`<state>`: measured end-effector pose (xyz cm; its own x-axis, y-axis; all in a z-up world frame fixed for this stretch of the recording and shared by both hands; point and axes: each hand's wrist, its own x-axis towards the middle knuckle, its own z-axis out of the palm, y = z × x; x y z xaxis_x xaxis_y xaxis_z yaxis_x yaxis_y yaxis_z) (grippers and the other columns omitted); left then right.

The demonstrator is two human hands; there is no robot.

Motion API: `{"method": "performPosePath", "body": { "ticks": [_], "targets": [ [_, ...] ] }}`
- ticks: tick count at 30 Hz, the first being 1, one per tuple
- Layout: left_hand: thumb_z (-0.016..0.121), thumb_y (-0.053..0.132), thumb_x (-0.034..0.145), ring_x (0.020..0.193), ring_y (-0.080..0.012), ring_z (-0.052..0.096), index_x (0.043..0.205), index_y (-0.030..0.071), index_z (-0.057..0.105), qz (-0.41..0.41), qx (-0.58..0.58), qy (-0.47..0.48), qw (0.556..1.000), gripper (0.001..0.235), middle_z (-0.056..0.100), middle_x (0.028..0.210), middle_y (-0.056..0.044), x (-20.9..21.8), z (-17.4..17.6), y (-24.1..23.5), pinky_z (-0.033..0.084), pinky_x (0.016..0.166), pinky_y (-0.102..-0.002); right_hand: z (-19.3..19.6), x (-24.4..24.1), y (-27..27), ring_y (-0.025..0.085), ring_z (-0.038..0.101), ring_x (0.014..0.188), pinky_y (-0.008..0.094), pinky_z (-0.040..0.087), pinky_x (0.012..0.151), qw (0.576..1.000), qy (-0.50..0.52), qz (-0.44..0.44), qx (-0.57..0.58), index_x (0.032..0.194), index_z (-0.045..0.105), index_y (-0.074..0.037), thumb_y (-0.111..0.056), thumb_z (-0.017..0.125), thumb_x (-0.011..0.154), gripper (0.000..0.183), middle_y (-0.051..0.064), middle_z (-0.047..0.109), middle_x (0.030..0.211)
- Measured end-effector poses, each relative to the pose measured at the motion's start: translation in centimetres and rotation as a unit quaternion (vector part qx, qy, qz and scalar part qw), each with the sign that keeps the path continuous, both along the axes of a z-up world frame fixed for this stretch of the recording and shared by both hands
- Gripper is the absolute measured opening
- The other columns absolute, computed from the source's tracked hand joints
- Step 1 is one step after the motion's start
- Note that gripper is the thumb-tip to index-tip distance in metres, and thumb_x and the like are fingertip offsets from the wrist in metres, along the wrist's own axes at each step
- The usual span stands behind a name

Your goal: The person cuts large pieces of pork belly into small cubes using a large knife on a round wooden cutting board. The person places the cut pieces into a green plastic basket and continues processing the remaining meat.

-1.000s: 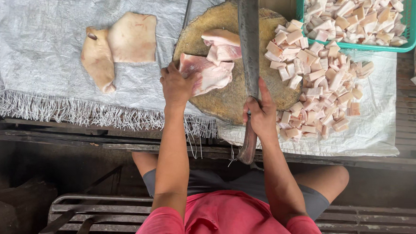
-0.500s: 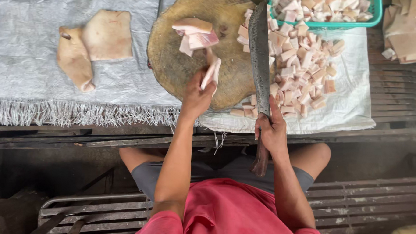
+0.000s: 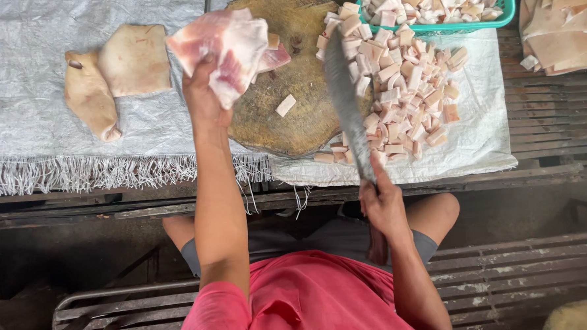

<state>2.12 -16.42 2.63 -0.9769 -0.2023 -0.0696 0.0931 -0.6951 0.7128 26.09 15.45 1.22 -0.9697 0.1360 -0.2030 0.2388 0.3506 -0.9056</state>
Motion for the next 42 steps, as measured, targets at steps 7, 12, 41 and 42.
{"method": "performPosePath", "body": {
  "ticks": [7,12,41,42],
  "targets": [
    [0.067,0.001,0.090,0.115,-0.0300,0.068,0.134,-0.004,0.057,0.015,0.050,0.038,0.998,0.045,0.065,0.125,-0.018,3.9,-0.7,0.1,0.061,0.103,-0.045,-1.2,0.7,-3.2,0.048,0.069,0.068,0.055,0.055,0.067,0.970,0.010,0.180,0.165,0.156,0.040,-0.016,-0.012,0.061,0.093,0.067,0.027,0.070,0.071],
    [0.070,0.003,0.078,0.101,-0.0303,0.074,0.129,-0.001,0.058,-0.052,0.001,-0.092,0.994,0.052,0.067,0.115,-0.015,4.8,-1.9,3.9,0.061,0.093,-0.048,-2.1,-1.8,-1.8,0.048,0.069,0.063,0.056,0.056,0.066,0.960,-0.006,0.102,0.260,0.158,0.035,-0.014,-0.009,0.057,0.094,0.068,0.028,0.068,0.067],
    [0.060,0.002,0.100,0.117,-0.0207,0.066,0.138,0.004,0.052,-0.110,-0.074,-0.128,0.983,0.039,0.065,0.130,-0.011,11.3,-12.3,9.9,0.057,0.100,-0.038,1.9,-1.3,-1.4,0.039,0.068,0.058,0.049,0.056,0.056,0.941,0.114,0.057,0.312,0.160,0.037,-0.007,-0.006,0.059,0.095,0.068,0.022,0.069,0.074],
    [0.060,0.002,0.101,0.116,-0.0211,0.066,0.138,0.003,0.053,-0.113,-0.078,-0.150,0.979,0.038,0.065,0.130,-0.011,11.1,-12.3,9.9,0.057,0.099,-0.038,3.6,-1.0,-1.1,0.032,0.069,0.054,0.042,0.058,0.052,0.951,0.113,0.036,0.285,0.160,0.038,-0.007,-0.005,0.056,0.096,0.066,0.018,0.069,0.068]
  ]
}}
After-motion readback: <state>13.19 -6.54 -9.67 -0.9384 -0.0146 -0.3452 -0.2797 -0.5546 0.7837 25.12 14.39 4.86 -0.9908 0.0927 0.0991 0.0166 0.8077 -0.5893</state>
